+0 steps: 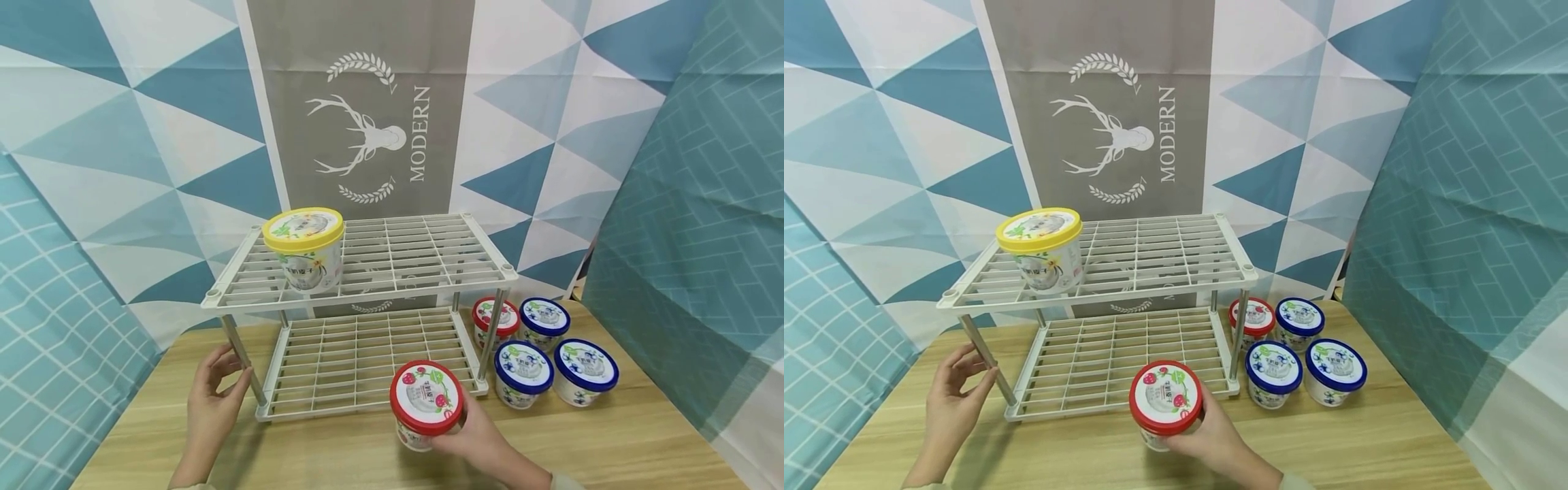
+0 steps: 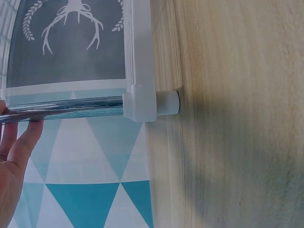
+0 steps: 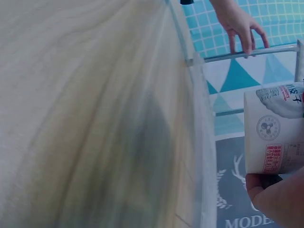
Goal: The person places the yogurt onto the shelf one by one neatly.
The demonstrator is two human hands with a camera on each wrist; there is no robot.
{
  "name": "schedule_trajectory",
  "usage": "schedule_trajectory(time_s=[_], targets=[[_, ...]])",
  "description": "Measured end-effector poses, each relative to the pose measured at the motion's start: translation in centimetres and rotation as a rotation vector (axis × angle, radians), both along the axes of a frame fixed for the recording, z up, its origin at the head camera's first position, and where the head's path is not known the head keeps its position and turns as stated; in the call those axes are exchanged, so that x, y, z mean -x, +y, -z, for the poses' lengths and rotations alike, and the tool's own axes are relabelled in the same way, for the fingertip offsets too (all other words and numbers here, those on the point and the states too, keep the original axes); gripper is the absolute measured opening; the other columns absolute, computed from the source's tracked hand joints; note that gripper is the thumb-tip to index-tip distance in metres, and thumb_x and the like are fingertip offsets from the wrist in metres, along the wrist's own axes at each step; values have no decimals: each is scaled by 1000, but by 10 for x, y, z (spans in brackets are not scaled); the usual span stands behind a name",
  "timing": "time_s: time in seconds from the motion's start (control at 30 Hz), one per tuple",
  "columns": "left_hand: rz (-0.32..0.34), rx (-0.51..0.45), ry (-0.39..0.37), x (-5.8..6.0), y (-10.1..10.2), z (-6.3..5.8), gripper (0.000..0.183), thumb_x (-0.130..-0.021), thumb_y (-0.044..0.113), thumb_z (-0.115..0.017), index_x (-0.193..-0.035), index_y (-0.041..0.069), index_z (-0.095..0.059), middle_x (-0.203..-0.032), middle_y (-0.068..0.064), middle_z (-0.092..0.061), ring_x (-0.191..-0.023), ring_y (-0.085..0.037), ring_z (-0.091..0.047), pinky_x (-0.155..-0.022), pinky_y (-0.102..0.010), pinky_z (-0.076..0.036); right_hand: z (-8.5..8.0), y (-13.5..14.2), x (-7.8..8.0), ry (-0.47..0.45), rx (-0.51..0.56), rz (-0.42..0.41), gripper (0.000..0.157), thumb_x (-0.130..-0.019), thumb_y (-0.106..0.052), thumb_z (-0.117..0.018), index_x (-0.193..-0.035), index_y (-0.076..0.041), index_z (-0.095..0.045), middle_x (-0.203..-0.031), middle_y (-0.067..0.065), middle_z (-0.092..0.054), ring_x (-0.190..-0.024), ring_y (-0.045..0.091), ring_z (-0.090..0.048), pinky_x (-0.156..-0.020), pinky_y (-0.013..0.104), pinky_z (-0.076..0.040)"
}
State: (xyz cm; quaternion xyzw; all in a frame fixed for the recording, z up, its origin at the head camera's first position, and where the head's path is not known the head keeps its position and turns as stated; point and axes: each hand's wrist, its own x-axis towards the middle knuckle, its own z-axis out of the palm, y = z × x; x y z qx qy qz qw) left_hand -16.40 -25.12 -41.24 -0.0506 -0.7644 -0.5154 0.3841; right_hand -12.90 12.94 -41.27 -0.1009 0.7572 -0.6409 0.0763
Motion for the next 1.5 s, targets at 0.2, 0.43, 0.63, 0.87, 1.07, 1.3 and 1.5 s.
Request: schedule_trajectory(time_s=[0.2, 0.43, 0.63, 0.87, 1.07, 1.3, 1.5], targets=[[-14, 7, -10, 1, 0, 1, 57, -73, -23, -63, -124, -6, -47, -98, 23, -56, -84, 10, -58, -64, -4, -51, -16, 5, -1, 15, 26, -23, 84, -69, -5, -78, -138, 2, -32, -136, 22, -45, -128, 38, -42, -105, 34, -44], [-16, -1, -17, 1, 0, 1, 57, -72, -23, -63, -125, -5, -47, -98, 22, -56, -83, 10, -58, -64, -4, -51, -30, 9, -3, 61, 38, -31, 81, -69, -6, -78, -137, 2, -34, -135, 21, -46, -128, 35, -42, -96, 11, -41], [-11, -10, -25, -1, 0, 0, 57, -73, -23, -63, -125, -6, -47, -98, 22, -57, -83, 9, -58, -64, -4, -52, -37, 14, -3, 88, 19, -35, 81, -70, -8, -76, -137, 3, -33, -136, 22, -45, -129, 38, -41, -93, 7, -40], [-10, 11, -9, 0, -1, 0, 58, -72, -24, -63, -125, -6, -47, -98, 21, -56, -83, 9, -58, -64, -4, -51, -45, 19, -1, 95, 24, -74, 82, -72, -10, -74, -139, 2, -29, -138, 22, -42, -128, 37, -40, -94, 10, -42], [-11, 16, 0, 1, -1, 1, 58, -72, -24, -63, -125, -6, -47, -97, 21, -56, -83, 9, -58, -64, -4, -51, -53, 23, -1, 115, 8, -75, 80, -75, -13, -71, -140, 2, -27, -137, 23, -42, -126, 37, -43, -96, 24, -49], [-19, 10, -14, 0, 0, 0, 58, -73, -22, -64, -126, -4, -47, -97, 22, -56, -84, 10, -57, -63, -4, -51, -60, 26, -1, 141, -4, -52, 76, -75, -13, -70, -138, 1, -30, -134, 23, -45, -122, 36, -47, -92, 33, -54], [-27, 7, -33, 0, 0, 0, 58, -74, -21, -64, -126, -3, -48, -97, 23, -56, -84, 9, -57, -63, -4, -51, -67, 26, 1, 187, 11, -68, 72, -77, -12, -67, -138, 1, -30, -133, 23, -46, -123, 38, -45, -95, 30, -52]])
